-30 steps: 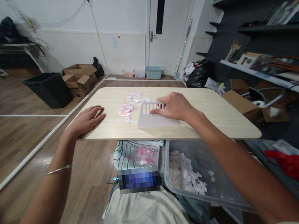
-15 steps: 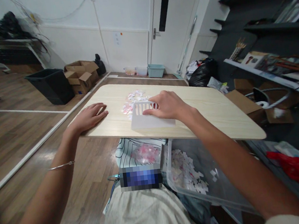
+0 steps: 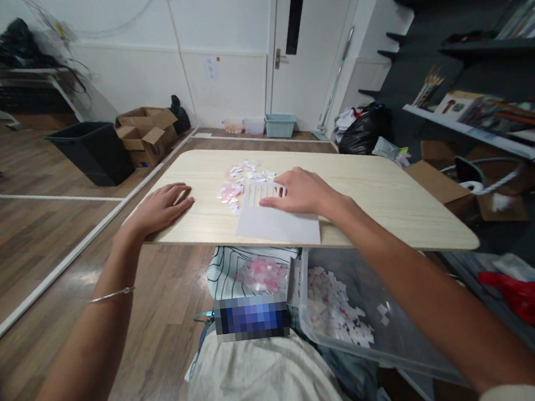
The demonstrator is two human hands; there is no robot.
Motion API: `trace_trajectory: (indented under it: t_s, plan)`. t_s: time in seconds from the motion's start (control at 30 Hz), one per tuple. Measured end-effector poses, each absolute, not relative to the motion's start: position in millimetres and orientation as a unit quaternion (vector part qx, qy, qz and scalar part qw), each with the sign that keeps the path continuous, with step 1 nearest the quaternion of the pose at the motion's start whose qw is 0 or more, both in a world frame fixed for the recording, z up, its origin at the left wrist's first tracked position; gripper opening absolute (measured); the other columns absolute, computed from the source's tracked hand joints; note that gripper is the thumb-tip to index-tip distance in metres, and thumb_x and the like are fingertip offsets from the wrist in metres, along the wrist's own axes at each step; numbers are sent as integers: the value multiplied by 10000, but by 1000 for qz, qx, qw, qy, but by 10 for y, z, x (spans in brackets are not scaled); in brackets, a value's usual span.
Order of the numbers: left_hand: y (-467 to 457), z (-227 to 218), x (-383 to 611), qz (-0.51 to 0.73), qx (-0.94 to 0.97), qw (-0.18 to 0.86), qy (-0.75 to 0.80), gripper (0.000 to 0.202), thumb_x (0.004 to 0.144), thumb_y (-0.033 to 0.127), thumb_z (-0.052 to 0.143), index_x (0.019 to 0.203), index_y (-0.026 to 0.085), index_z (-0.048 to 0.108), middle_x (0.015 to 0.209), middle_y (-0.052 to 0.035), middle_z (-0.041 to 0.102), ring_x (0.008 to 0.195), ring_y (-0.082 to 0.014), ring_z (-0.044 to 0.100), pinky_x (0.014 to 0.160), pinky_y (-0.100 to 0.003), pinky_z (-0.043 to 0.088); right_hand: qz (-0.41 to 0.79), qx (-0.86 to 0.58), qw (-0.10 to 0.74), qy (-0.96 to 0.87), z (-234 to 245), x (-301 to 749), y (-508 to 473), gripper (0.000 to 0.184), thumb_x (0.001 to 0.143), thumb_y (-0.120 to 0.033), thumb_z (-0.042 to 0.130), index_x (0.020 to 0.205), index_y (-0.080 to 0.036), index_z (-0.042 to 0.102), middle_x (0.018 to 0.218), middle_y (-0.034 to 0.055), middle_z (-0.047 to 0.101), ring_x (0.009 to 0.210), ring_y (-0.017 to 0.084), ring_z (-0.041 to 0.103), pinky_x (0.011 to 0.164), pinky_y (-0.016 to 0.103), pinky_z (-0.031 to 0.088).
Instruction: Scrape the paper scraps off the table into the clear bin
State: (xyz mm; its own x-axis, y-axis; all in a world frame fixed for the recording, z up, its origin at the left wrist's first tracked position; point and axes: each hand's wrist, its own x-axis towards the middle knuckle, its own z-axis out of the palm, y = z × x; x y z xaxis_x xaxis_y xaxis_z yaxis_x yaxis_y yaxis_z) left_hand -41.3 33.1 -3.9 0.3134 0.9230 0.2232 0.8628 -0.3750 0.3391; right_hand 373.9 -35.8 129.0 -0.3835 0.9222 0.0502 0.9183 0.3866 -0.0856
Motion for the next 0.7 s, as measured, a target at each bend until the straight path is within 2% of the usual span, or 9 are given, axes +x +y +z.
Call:
trace_trajectory:
  t_s: [0.17,0.27,0.43,0.6,0.7]
  plan:
    - [327,-24,-406,187,807,76,555,705,1199,710,518,1625,247,835,1853,-165,758,1743,-425,665,1495,-563,498,129,-521,38,-843,1108,3796,-410,590,1071,-629,896,702,-272,607,681,12,667,739,216,618,749,379,370]
    - [325,-26,-409,190,807,77,554,698,1199,711,516,1619,253,834,1854,-163,757,1741,-425,667,1497,-571,497,169,-538,84,-821,1076,3830,-359,576,1064,-635,877,703,-267,621,685,-5,656,716,197,595,747,366,387]
    - [330,-34,-419,194,807,80,552,694,1193,724,524,1613,261,827,1858,-161,754,1734,-438,673,1499,-604,496,94,-602,144,-779,1168,3798,-173,601,1087,-668,859,698,-269,634,679,32,672,739,221,625,728,376,398]
    - [332,-41,-419,193,807,79,552,720,1197,753,514,1625,265,826,1857,-158,754,1734,-430,671,1500,-591,493,83,-647,79,-754,1189,3756,-57,599,1088,-709,883,728,-277,677,687,83,732,752,269,726,713,380,467]
    - [328,-40,-418,199,806,80,551,677,1199,729,537,1620,290,835,1834,-141,771,1721,-432,675,1490,-611,502,129,-656,47,-742,1160,3852,-58,710,1028,-863,906,708,-276,667,688,96,748,722,272,757,692,374,505]
